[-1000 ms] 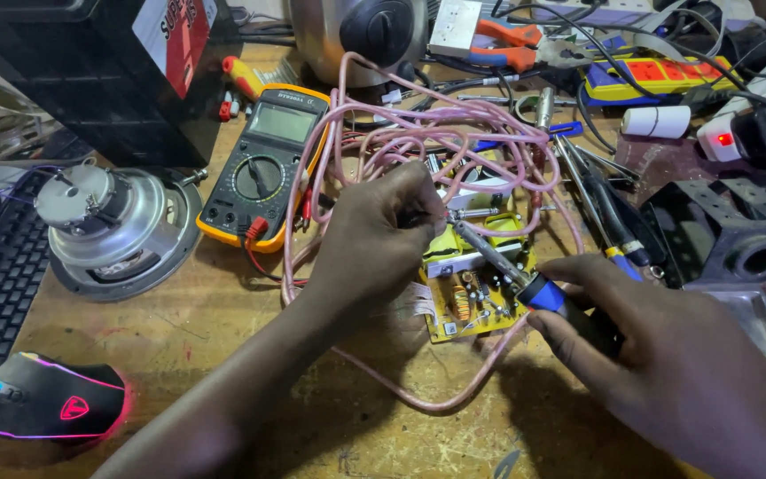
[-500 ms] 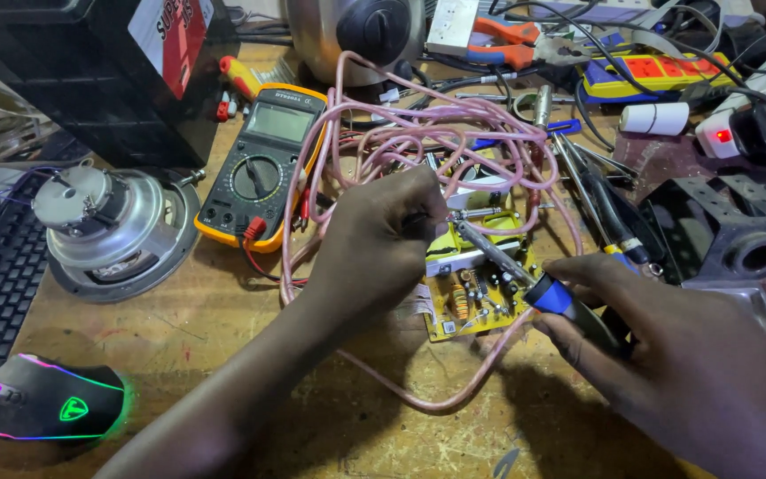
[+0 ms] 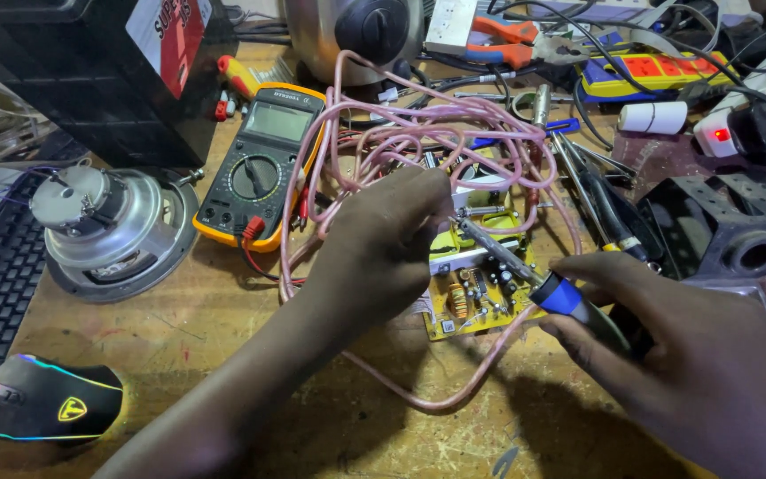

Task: Soldering wires and components onto a circuit board on a cluttered workbench.

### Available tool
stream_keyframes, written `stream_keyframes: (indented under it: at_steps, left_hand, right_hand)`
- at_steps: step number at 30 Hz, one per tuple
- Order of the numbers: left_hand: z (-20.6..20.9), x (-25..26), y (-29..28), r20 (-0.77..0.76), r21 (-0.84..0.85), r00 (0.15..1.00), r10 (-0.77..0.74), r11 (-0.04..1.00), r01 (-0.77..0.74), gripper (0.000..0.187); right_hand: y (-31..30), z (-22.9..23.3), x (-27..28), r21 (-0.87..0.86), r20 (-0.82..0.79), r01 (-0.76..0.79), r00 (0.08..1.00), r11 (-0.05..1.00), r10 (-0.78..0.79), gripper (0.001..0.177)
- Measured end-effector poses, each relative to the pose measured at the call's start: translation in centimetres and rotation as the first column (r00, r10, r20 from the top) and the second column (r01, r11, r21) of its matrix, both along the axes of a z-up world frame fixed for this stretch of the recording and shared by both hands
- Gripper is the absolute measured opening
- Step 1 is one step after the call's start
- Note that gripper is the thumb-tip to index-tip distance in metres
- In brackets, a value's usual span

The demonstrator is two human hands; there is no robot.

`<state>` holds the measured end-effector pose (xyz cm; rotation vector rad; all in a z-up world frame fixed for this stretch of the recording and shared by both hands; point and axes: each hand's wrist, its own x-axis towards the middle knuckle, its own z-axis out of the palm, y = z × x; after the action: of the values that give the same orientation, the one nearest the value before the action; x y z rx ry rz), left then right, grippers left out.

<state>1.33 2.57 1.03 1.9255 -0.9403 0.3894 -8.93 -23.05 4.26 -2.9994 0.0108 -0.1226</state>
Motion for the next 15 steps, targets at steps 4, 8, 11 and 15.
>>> stream_keyframes:
  at_steps: [4,8,11,15]
  left_hand:
    - [0.1,0.0,-0.1,-0.02,-0.066,1.0,-0.002,0.998,0.0,0.032]
    - [0.3,-0.3,-0.2,-0.076,-0.125,0.997,-0.009,0.992,0.0,0.032]
    - [0.4,-0.5,-0.3,-0.156,-0.189,0.986,-0.051,0.982,0.021,0.03]
    - [0.3,-0.4,-0.7,-0.243,-0.254,0.961,-0.128,0.965,0.064,0.028]
  right_hand:
    - [-0.6,0.1,-0.2,0.056,-0.042,0.029,0.999,0.998,-0.026,0.057]
    - [-2.3,-0.8,-0.3,0.359,0.036,-0.026,0.999,0.933,0.014,0.047]
    - [-4.0,-2.1,0.3,0.584,-0.014,0.002,1.0,0.812,0.007,0.052]
    - [-2.1,-0.8,2.1,0.553,-0.127,0.218,0.976,0.804,-0.177,0.032]
